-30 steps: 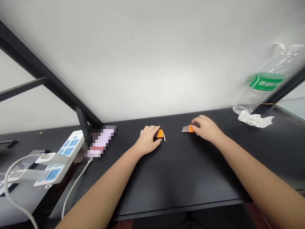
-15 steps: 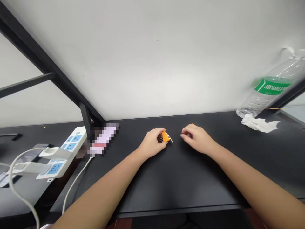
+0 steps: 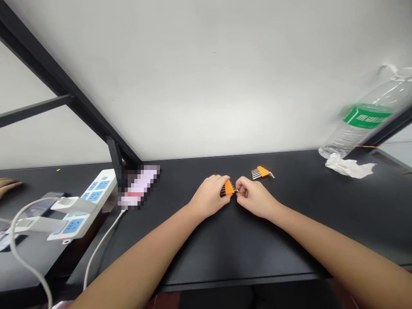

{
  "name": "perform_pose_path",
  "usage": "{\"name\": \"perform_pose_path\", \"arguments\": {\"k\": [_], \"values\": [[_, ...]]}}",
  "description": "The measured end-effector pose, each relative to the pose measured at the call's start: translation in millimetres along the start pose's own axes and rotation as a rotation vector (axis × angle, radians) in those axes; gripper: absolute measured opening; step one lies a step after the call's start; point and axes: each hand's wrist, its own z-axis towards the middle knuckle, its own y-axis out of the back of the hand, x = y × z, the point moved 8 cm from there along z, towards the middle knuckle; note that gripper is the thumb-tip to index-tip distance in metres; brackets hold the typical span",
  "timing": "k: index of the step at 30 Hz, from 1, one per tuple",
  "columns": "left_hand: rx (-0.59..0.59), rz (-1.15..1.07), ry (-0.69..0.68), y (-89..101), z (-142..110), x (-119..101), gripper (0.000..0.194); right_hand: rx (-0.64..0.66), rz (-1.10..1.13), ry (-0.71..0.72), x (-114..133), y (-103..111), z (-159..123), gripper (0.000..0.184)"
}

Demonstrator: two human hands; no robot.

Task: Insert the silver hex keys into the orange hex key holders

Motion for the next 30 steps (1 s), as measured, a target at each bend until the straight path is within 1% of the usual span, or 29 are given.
{"name": "perform_pose_path", "arguments": {"k": [3,5,7,9,10,12,14,16,18,21,25,30], "values": [[0.010,0.102,-0.017,2.2,0.7,3.7,0.043,-0.042,-0.105,-0.075,-9.9,13.4,1.4,0.015],[0.026,0.124,-0.005,3.8,0.8,9.8,0.041,-0.014,-0.180,-0.123,-17.3,21.4,1.3,0.013],[0.030,0.119,0.013,5.9,0.4,15.2,0.038,0.043,-0.252,-0.147,-22.8,26.1,0.0,0.011],[0.013,0.078,0.021,8.0,-0.4,16.8,0.037,0.083,-0.333,-0.127,-23.0,27.8,-2.1,0.008],[-0.004,0.046,0.015,8.8,-0.9,15.4,0.038,0.083,-0.375,-0.095,-20.1,28.1,-3.0,0.006],[-0.038,-0.027,-0.009,9.5,-2.5,9.4,0.038,0.041,-0.428,0.010,-8.4,27.4,-4.6,0.006],[-0.064,-0.093,-0.030,9.4,-4.4,2.1,0.039,-0.009,-0.385,0.126,6.6,24.1,-6.0,0.007],[-0.083,-0.130,-0.039,9.5,-6.0,-3.8,0.040,-0.013,-0.260,0.181,16.5,18.1,-6.2,0.005],[-0.088,-0.137,-0.036,9.7,-6.7,-7.1,0.039,0.005,-0.149,0.181,20.7,12.4,-5.5,0.007],[-0.086,-0.144,-0.018,10.5,-6.5,-7.5,0.036,0.014,-0.039,0.171,22.9,9.7,-5.9,0.008],[-0.092,-0.159,-0.015,9.8,-5.9,-5.5,0.034,0.017,0.016,0.172,23.2,10.3,-7.9,0.007],[-0.068,-0.158,0.012,1.8,-4.1,-2.1,0.050,-0.009,0.005,0.140,19.1,8.6,-5.3,0.013]]}}
